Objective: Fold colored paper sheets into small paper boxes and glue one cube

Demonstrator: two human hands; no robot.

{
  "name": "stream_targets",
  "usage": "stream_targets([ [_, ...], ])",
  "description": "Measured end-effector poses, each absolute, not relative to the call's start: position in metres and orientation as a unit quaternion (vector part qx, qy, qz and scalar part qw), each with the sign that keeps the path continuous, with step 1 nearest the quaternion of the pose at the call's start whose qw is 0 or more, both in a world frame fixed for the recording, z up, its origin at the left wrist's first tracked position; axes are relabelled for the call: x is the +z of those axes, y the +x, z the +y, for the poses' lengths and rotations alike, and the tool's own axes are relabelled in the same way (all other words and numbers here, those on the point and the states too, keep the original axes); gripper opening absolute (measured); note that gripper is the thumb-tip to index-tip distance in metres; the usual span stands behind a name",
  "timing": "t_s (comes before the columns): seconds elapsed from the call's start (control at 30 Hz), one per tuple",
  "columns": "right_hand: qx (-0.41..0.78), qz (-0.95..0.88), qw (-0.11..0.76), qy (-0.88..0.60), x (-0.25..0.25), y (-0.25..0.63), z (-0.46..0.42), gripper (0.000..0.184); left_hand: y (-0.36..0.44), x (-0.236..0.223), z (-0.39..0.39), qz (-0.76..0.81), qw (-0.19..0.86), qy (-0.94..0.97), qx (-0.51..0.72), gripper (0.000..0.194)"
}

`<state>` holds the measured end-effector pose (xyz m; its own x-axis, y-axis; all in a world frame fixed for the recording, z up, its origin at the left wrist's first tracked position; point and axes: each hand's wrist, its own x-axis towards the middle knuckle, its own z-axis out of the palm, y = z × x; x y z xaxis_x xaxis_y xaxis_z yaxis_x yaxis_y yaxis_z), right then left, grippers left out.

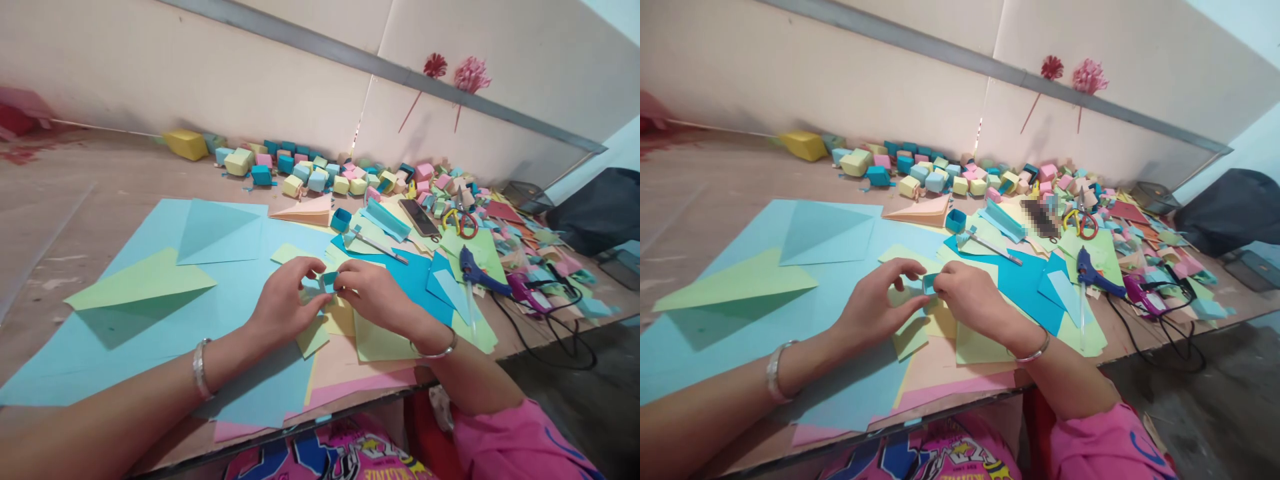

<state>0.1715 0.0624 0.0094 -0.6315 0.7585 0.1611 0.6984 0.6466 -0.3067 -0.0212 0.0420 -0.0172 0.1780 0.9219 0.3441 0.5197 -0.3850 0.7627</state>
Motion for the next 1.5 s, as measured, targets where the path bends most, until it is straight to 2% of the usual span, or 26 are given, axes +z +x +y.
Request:
stream_targets([
  [0.07,0.074,-0.885,0.208,-0.41,0.006,0.169,0.064,0.017,-0.022,-0.012,0.043,0.534,0.287,0.649,0.459,0.03],
  [0.17,0.027,-0.863,0.325,-0.387,0.008,0.168,0.063,0.017,-0.024,-0.006,0.044,0.573,0.414,0.529,0.47,0.033],
  [0.27,0.013,-0.855,0.374,-0.359,0.012,0.168,0.06,0.017,-0.024,-0.006,0.043,0.537,0.517,0.487,0.454,0.038],
  [0.43,0.01,-0.869,0.337,-0.362,0.01,0.165,0.057,0.021,-0.023,-0.011,0.043,0.454,0.572,0.493,0.474,0.032],
  [0.6,0.0,-0.871,0.282,-0.403,0.008,0.16,0.056,0.024,-0.021,-0.005,0.041,0.454,0.61,0.454,0.464,0.027],
  [0.73,-0.005,-0.866,0.269,-0.421,0.009,0.157,0.054,0.025,-0.02,-0.001,0.04,0.444,0.621,0.443,0.471,0.027],
  [0.9,0.024,-0.863,0.297,-0.408,0.008,0.156,0.055,0.026,-0.022,-0.001,0.042,0.423,0.633,0.444,0.473,0.027],
  [1.1,0.053,-0.838,0.389,-0.379,0.003,0.156,0.056,0.021,-0.024,-0.004,0.046,0.408,0.695,0.357,0.472,0.022],
  [1.23,0.052,-0.845,0.383,-0.368,-0.004,0.153,0.058,0.02,-0.026,-0.011,0.051,0.378,0.743,0.319,0.451,0.025],
  [1.33,0.055,-0.853,0.369,-0.366,-0.007,0.151,0.06,0.019,-0.028,-0.015,0.054,0.383,0.752,0.299,0.445,0.017],
  [1.43,0.064,-0.854,0.373,-0.358,0.006,0.154,0.062,0.023,-0.031,-0.014,0.059,0.41,0.746,0.28,0.443,0.012],
  [1.5,0.058,-0.848,0.387,-0.357,0.026,0.164,0.063,0.025,-0.033,-0.01,0.063,0.426,0.74,0.279,0.44,0.018],
])
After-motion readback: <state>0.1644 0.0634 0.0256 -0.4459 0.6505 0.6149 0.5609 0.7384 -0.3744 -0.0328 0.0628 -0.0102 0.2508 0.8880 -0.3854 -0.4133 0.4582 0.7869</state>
